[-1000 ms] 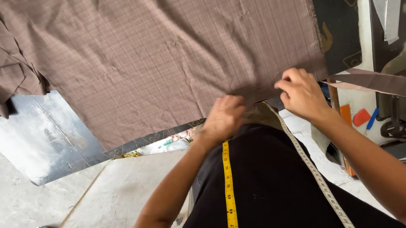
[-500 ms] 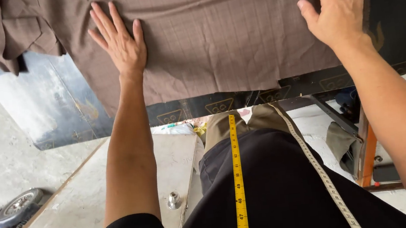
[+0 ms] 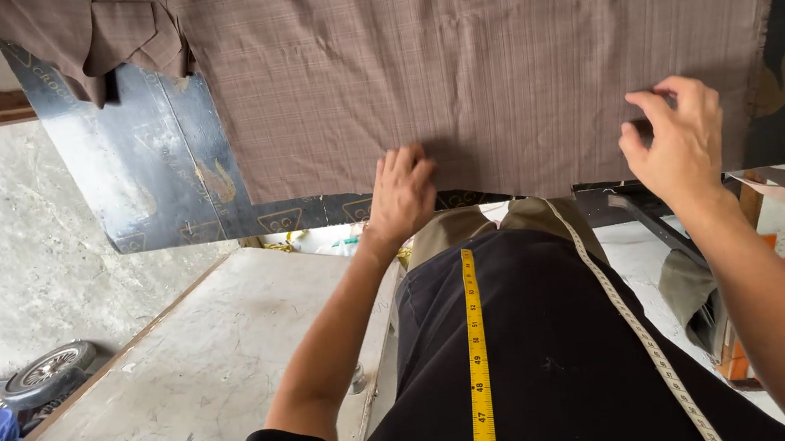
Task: Measuring, marking, and cutting fabric pieces for garment production on a workbench.
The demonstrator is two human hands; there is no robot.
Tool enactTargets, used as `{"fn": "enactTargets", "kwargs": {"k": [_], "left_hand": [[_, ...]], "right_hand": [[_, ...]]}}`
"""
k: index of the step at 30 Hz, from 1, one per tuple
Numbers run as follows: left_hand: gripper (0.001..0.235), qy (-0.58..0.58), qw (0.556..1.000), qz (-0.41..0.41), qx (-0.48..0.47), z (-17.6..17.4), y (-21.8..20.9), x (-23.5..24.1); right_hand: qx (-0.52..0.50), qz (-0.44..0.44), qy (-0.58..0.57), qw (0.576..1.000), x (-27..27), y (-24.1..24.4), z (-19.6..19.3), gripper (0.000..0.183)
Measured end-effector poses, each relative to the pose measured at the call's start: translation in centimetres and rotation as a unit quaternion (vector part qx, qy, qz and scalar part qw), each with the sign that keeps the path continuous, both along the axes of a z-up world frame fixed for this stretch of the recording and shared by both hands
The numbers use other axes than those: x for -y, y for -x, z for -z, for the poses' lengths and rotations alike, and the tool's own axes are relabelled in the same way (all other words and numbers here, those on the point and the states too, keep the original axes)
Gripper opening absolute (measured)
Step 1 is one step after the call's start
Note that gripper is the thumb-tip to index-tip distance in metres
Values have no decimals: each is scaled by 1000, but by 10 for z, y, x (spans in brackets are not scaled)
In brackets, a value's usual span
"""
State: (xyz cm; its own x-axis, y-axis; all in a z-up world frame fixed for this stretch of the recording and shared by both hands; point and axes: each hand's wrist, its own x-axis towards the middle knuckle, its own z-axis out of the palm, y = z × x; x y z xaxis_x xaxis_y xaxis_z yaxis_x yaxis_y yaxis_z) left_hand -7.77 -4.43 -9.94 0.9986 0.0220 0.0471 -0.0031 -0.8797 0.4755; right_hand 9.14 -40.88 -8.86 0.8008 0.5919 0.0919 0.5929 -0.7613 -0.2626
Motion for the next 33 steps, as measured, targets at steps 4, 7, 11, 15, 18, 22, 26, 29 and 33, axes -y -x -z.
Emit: {"fn": "enactTargets", "kwargs": {"k": [4,7,11,15,18,22,26,29,33], "left_hand": [[13,-4,999,13,-41,-36,-12,-45],[15,-55,994,-89,-42,-26,9,-78],[11,-106,991,-63,43,15,57,-94],[27,-98,990,-67,77,-1,-12,-92],[46,-77,992,-62,83,-13,-93,-101],[64,-125,983,-132,-14,25,-163,-121],[72,-160,969,-183,-52,25,-185,-119],[71,-167,963,-194,-81,26,-190,-122],[72,-128,969,-202,-55,33,-181,-113]], "right_hand": [[-19,52,8,998,22,13,-1,32],[-2,82,5,997,44,15,-2,33],[42,159,44,985,90,13,29,29],[44,184,0,982,57,-30,16,36],[34,146,-54,987,-3,-83,-11,49],[-87,78,21,993,-52,-144,-6,63],[-76,24,61,995,-65,-178,12,64],[22,-5,66,998,-57,-197,37,54],[6,0,62,998,-65,-189,16,62]]}}
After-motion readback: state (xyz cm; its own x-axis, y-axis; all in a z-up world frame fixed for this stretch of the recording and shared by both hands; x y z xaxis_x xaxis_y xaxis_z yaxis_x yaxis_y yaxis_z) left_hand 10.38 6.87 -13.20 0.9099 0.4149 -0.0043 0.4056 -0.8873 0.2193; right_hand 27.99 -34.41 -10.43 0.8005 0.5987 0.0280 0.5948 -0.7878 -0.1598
